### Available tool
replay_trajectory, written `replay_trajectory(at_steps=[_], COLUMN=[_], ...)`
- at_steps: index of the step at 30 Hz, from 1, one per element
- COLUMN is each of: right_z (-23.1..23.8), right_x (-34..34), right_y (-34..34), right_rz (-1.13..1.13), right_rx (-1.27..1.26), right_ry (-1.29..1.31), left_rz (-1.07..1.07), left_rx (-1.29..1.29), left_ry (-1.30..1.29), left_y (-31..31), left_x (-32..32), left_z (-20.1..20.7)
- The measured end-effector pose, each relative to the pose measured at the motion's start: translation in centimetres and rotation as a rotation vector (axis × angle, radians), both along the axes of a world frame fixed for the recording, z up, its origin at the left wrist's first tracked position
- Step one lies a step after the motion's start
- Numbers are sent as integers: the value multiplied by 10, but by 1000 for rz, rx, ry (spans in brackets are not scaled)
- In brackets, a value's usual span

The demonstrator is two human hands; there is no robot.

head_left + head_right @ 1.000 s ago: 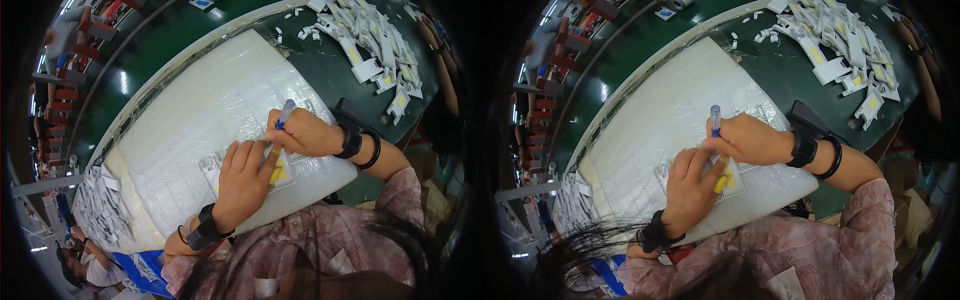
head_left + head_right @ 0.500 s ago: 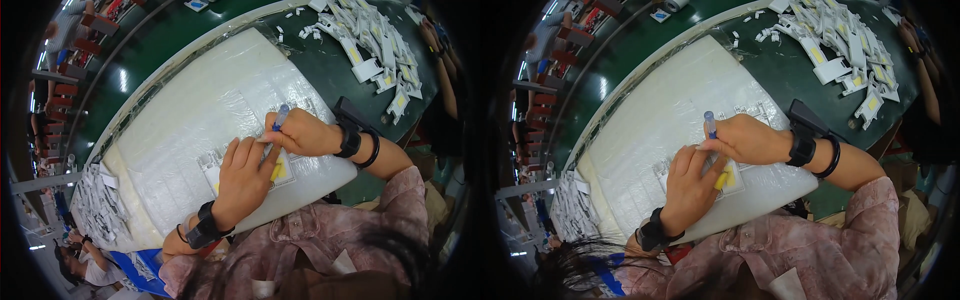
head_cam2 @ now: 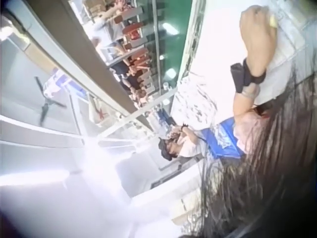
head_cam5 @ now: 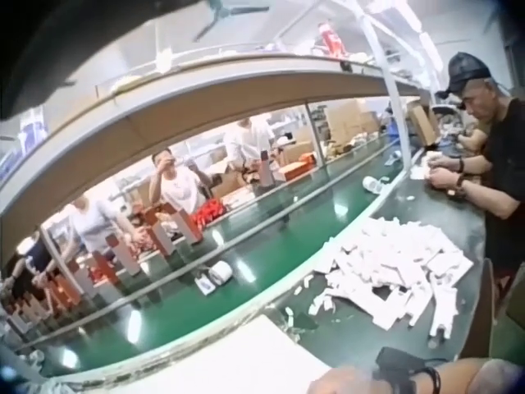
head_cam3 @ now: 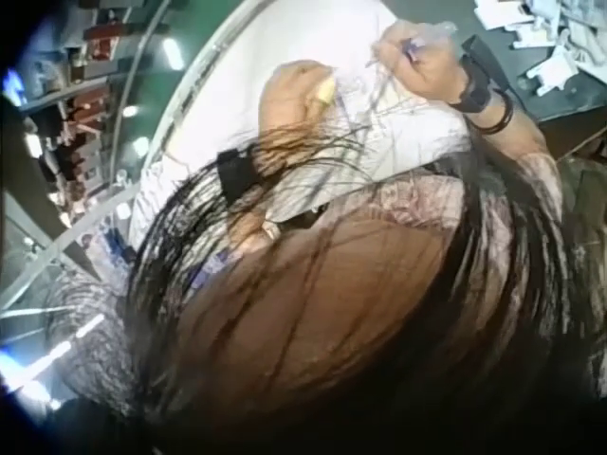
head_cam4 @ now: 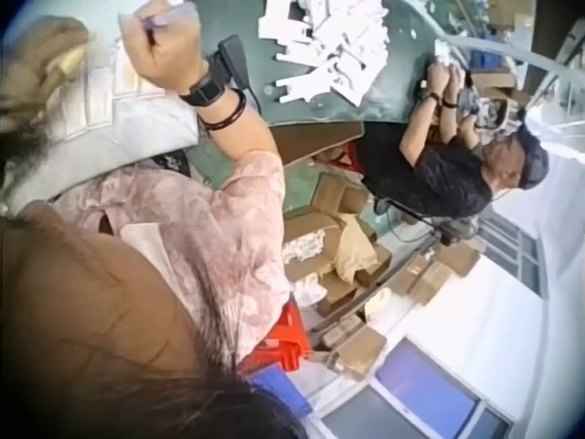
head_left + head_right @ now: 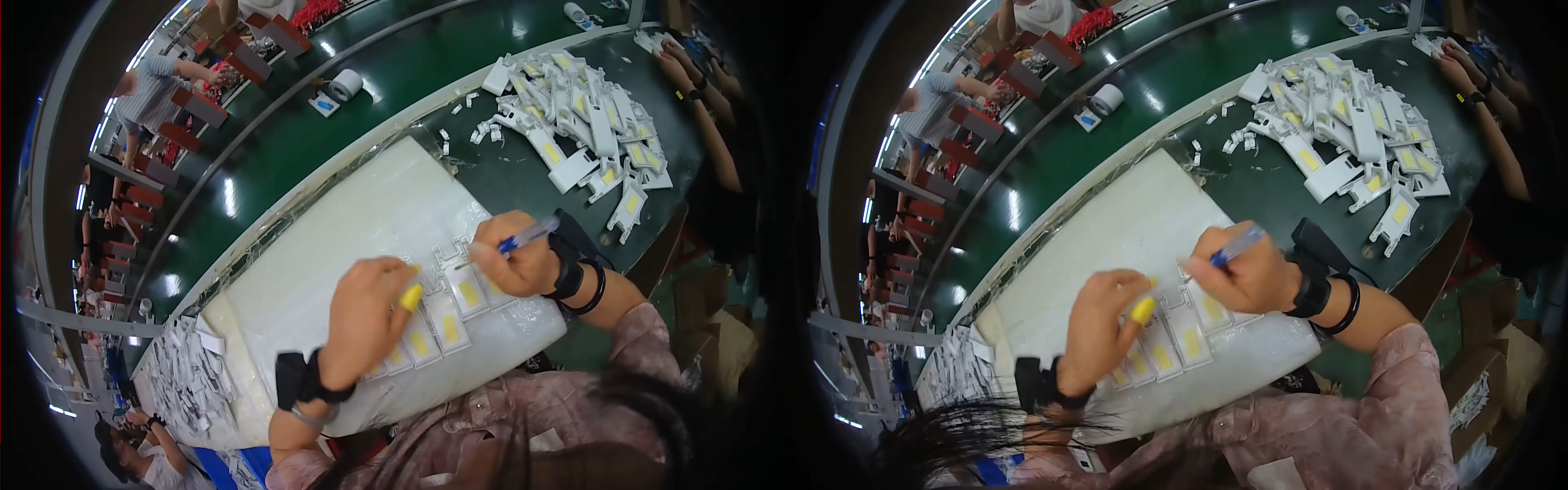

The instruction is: The person arranges white plastic components on a surface and uses a tool to peel adhesive backing from yellow strips before pressing them onto the components. They then pick up a battery and a wire, inserting them into a component housing and using a tool to press down on the internal parts.

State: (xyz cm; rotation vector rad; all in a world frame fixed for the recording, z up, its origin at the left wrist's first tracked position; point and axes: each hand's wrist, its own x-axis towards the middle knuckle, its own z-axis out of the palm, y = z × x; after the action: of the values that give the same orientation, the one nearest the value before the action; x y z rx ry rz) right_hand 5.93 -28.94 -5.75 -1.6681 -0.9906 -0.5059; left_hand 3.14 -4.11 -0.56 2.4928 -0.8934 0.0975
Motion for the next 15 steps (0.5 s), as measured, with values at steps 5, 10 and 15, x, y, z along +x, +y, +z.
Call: replay_trajectory(at_steps=[5,10,15], right_z=[9,13,12], right_x=[8,16,20], right_y=[-24,-26,-28], right_rz=[-227,-304,-312], right_rx=[279,333,283], right_ry=[165,167,139], left_rz=[-13,125,302], left_rx=[-28,-139,195], left_ry=[19,69,1], left_y=[-19,-76,-119], left_x=[91,162,189], left_z=[-32,-44,-43])
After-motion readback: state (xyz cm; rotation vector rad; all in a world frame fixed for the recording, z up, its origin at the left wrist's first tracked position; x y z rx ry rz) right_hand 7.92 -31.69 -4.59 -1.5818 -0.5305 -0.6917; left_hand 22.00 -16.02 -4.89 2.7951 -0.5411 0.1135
